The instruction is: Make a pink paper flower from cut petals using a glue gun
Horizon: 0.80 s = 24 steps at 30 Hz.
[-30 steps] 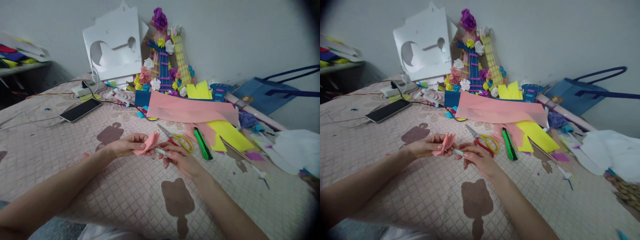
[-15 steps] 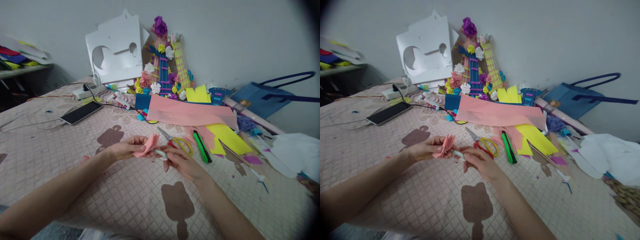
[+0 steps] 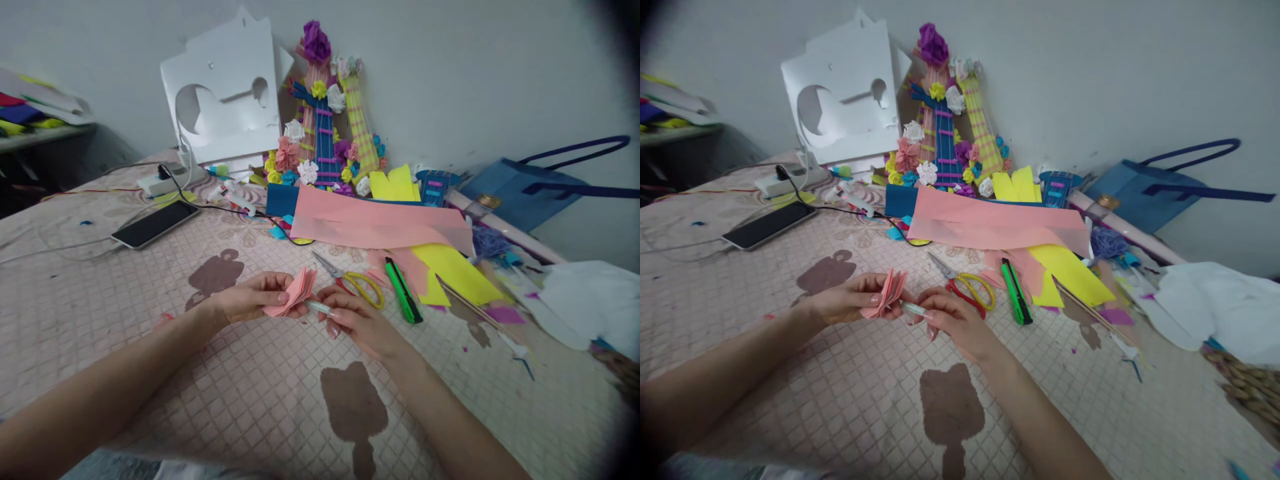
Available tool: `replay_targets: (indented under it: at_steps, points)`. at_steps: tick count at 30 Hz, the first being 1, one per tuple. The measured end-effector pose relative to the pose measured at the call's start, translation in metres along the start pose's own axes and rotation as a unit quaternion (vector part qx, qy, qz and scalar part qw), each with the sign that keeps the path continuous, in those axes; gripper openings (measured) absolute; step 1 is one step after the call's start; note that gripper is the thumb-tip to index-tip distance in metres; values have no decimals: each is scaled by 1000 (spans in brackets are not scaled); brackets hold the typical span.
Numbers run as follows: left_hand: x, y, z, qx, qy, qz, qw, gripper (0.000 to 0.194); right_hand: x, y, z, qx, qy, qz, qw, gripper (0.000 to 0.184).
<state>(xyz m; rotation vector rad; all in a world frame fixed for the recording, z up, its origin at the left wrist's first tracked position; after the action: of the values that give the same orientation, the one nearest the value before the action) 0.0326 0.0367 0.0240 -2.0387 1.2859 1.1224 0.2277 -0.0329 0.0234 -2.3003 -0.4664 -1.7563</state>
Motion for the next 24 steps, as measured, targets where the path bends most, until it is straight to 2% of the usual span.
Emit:
replay_targets:
  at_steps: [9,13,16,19,24]
  points:
    - [-1,1,-2,4,-22,3,1000,21,-1,0,-3,-13,19,-14,1000,13]
    - [-3,0,-1,-14,-8,-19,1000,23,7,0,-1,-5,34,26,999,20]
    - [-3,-1,-1,-22,2,-35,999,25,13,0,4,-40,85,66,993,23]
    - [-1,-2,-2,-26,-2,-26,999,24,14,0,10,-77,136,75,985,18]
    - [1,-2,-2,-21,-2,-28,999,19,9,-1,15,-103,143,86,981,16]
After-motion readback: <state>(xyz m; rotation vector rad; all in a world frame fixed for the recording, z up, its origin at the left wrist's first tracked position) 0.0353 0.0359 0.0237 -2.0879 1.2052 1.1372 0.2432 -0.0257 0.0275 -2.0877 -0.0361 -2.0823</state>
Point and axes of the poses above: each hand's wrist, its own y-axis away from the middle knuckle, its own z-axis out of the back of the hand, x = y × z, the point moved 2 cm from there along -y, towards the middle knuckle, and after that the axes turned 2 degrees about -y, right-handed, at the moved point
